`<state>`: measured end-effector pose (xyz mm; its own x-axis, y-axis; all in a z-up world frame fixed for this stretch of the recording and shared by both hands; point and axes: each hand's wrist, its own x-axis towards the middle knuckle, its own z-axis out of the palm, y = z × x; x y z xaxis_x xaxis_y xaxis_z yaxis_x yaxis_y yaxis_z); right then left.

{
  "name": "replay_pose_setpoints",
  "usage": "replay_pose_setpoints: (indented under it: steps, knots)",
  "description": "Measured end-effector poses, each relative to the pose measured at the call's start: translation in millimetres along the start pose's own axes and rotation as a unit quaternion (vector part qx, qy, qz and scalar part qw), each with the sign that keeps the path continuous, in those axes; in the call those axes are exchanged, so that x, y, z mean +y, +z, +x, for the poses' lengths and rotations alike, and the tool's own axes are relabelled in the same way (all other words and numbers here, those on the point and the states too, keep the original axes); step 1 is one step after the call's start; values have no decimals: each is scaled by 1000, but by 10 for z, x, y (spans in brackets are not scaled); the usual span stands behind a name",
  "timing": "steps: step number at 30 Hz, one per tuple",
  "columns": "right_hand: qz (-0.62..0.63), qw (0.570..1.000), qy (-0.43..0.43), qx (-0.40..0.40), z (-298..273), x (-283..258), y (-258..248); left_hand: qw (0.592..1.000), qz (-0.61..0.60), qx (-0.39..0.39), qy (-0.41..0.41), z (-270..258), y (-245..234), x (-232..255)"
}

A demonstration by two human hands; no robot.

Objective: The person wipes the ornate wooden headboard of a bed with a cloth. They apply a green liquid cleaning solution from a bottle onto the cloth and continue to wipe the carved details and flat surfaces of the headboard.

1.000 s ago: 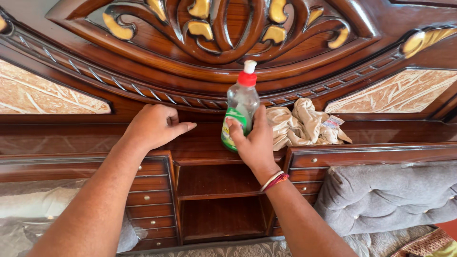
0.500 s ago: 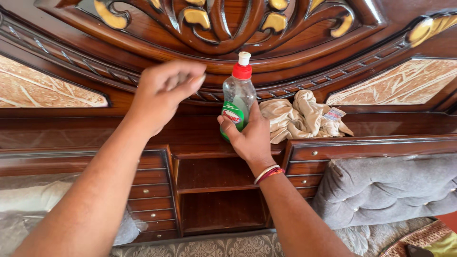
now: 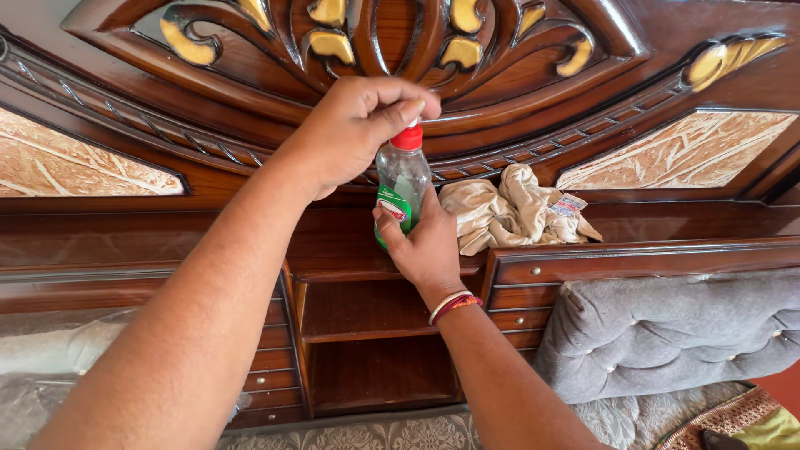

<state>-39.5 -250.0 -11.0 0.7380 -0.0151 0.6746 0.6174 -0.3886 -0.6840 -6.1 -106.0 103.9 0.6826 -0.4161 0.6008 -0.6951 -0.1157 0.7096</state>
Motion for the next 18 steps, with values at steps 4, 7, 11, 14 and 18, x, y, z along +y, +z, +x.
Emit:
replay_pose_setpoints:
  steps: [4, 7, 11, 14, 18]
  knots:
    - [-8, 1000, -10, -2, 8, 11, -2, 987, 149, 29, 46, 1, 24, 68]
    - [-14, 1000, -24, 0, 10, 24, -19, 969, 221, 61, 93, 6, 24, 121]
    - [-38, 999, -17, 2, -2, 22, -7, 953, 272, 120, 60, 30, -54, 177]
    - [-12, 999, -34, 18, 2, 45, -26, 959, 229, 127, 112, 27, -84, 156]
    - [-34, 999, -10, 33, 44, 79, -54, 932, 257, 206, 152, -68, -115, 110]
